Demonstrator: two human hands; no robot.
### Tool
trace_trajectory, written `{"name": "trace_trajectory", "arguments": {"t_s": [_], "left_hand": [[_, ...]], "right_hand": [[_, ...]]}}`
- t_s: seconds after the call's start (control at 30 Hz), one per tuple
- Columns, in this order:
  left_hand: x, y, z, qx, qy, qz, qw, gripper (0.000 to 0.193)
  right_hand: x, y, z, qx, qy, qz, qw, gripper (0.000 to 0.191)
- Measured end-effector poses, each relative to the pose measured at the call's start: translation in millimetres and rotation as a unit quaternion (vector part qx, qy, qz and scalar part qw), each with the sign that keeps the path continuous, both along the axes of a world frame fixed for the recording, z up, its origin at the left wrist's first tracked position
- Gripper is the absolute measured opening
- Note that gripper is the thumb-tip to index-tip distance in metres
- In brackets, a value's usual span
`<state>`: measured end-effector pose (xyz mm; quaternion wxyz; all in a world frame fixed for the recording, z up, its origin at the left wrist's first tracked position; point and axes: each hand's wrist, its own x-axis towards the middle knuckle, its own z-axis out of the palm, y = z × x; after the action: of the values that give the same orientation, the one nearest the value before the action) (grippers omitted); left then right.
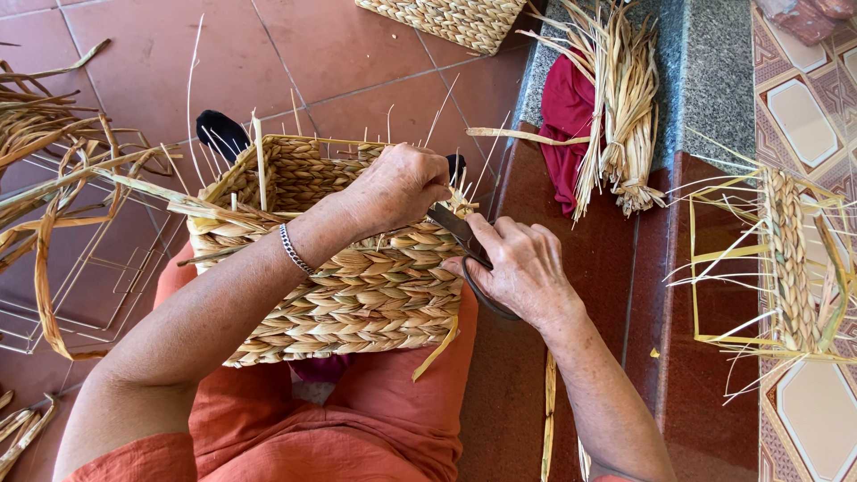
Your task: The person sits on the floor with a basket frame on their lap and weaves braided water hyacinth strands around the upright reeds, tucking and tightening each strand by hand. They then use scissors to trim the protruding reed ends along the basket rim and continue folding the woven edge.
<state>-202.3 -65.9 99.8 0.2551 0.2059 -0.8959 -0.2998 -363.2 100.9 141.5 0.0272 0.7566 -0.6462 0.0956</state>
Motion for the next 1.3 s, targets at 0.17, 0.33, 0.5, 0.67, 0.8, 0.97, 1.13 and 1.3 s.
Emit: {"name": "trace_trajectory", "arguments": {"t_s": [0.17,0.33,0.5,0.67,0.8,0.97,1.13,1.3], "left_hand": [[0,-1,-1,0.021,-0.011,0.008,1.000,0.018],[3,-2,-1,0.019,0.022,0.015,0.999,0.015],[11,-10,-2,0.037,0.080,0.069,0.994,0.020],[3,-10,-4,-0.033,0.079,0.049,0.995,0.010],[-14,0,-3,-0.028,0.099,0.037,0.994,0.013],[-24,5,1,0.016,0.051,0.034,0.998,0.017],[-24,6,2,0.007,0.056,0.027,0.998,0.016],[-25,6,-1,0.016,0.070,0.028,0.997,0.014]], "right_hand": [[-7,-5,-13,0.034,0.054,0.029,0.998,0.059],[-15,-1,-23,0.036,0.052,0.049,0.997,0.059],[-33,16,-18,0.017,-0.107,0.026,0.994,0.071],[-45,29,-13,0.011,-0.019,-0.031,0.999,0.066],[-39,24,-13,0.001,-0.005,-0.047,0.999,0.061],[-29,16,-7,0.017,-0.009,-0.048,0.999,0.053],[-23,13,-1,0.015,-0.035,-0.021,0.999,0.047],[-22,13,-4,0.036,-0.025,-0.018,0.999,0.046]]}}
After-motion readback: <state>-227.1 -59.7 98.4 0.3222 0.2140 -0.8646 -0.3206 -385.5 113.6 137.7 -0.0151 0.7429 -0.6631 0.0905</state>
